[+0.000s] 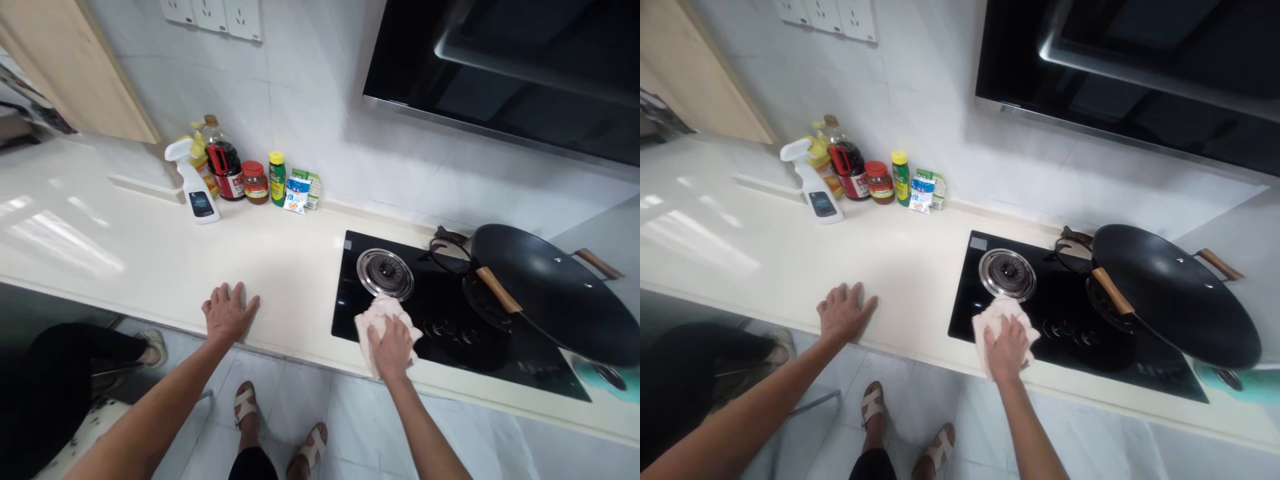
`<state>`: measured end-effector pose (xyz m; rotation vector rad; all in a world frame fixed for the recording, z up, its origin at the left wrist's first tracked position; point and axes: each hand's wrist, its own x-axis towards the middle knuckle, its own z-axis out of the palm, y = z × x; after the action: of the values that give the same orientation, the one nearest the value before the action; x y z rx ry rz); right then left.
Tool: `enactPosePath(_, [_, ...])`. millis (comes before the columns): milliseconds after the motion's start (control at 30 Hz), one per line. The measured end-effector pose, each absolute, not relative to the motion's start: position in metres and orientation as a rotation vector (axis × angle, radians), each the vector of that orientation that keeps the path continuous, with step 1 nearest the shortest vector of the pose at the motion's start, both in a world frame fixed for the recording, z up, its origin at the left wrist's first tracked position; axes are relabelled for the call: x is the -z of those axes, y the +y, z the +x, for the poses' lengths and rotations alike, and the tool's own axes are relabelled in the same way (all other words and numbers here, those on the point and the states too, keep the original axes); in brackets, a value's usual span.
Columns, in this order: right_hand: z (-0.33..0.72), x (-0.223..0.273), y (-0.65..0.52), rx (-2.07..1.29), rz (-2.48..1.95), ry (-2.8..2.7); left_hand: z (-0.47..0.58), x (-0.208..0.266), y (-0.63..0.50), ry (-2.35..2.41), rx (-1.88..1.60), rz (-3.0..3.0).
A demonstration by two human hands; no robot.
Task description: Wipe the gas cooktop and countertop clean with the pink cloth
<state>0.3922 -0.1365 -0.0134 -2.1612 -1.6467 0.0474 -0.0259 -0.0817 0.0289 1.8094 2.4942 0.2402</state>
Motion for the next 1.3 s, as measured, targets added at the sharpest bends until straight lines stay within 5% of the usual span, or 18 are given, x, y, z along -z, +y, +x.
enactPosePath(233, [0.243,0.006,-0.119,-0.335,-1.794,-1.996,-0.027,-0.030,-0.083,2.496,-0.263,1.790])
enactPosePath(400, [0.252,-0.015,-0.117,-0.787,-1.446,-2.171,-0.029,-0.029,-0.084,2.471,-0.295,1.786])
enactPosePath(700, [0.414,0.025,-0.128,0.023,-2.059,-1.471,-0.033,-0.025,-0.086,2.436,-0.352,1.764])
enactPosePath(900, [0.403,0.045,-0.123,0.030,-2.317,-1.348,-0.027,-0.030,-0.097,2.338,-0.436,1.839])
enactPosePath(1067, [0.387,0.039,-0.116,0.133,-2.325,-1.260,0.037,-0.028,-0.109,1.785,-0.532,2.359])
enactPosePath(1300, [0.380,0.033,-0.116,0.175,-2.379,-1.256,0.093,0.003,-0.129,1.411,-0.306,2.452])
